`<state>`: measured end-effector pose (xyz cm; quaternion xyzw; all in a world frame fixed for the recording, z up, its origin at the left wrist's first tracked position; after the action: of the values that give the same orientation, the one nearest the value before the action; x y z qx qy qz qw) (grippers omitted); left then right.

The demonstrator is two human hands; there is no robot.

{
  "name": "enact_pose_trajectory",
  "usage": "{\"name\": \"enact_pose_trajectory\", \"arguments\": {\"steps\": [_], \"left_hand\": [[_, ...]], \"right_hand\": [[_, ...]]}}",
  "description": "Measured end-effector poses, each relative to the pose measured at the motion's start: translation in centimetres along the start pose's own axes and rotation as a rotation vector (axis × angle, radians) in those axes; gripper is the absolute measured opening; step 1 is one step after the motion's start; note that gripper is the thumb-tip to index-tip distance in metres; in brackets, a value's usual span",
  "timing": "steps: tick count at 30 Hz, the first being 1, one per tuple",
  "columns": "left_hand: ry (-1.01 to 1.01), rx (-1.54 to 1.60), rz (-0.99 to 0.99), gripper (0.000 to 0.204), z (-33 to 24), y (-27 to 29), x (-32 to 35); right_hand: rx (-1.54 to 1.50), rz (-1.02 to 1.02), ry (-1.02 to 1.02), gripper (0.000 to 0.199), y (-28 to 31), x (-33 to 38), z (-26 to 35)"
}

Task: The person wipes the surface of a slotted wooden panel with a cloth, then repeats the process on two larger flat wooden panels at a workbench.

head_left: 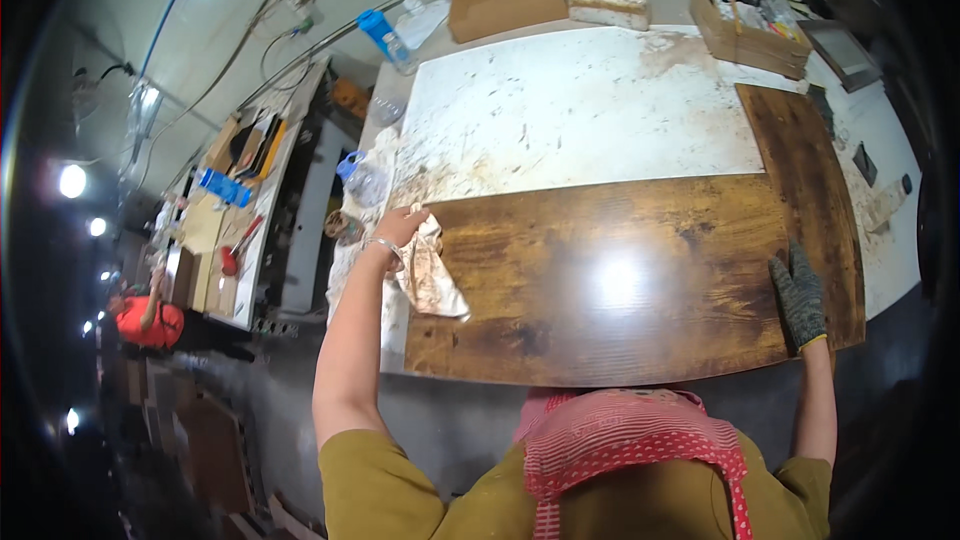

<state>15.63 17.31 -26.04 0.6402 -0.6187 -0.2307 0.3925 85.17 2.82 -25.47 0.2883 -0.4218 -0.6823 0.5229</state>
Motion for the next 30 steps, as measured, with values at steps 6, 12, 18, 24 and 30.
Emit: {"name": "enact_pose_trajectory", "arguments": {"steps": [6,12,18,24,30], "left_hand": [[0.004,0.283,-0.030,0.057,0.9,-1.3,-3.1],[0.093,0.314,0.078,0.048,0.1,1.2,-5.8],[-0.128,0.266,0.021,0.043,-4.8,7.2,-4.5],[-0.336,0.126,-0.121,0.039,-10.2,14.4,-0.1],[-0.519,0.378,-0.291,0.028,-13.2,22.9,8.5]], "right_hand": [[-0.122,0.061,-0.129,0.077,0.4,0.3,0.4],[-0.132,0.087,0.234,0.062,1.4,0.3,2.4],[-0.622,-0.083,-0.170,0.068,0.3,-1.4,0.1],[-0.503,-0.071,-0.109,0.065,4.8,-2.5,1.6],[-0.879,-0.249,0.211,0.056,13.0,-2.9,4.0]]}}
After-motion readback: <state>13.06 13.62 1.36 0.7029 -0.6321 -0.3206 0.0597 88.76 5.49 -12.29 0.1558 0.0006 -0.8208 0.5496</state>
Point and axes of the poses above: each hand's wrist, its own x-axis away from the middle knuckle, its own y-axis out of the back of the hand, z = x × y, the point moved 5 cm from there along -x, towards the middle knuckle, and after that the axes turned 5 degrees about x, right-handed, at the moved point
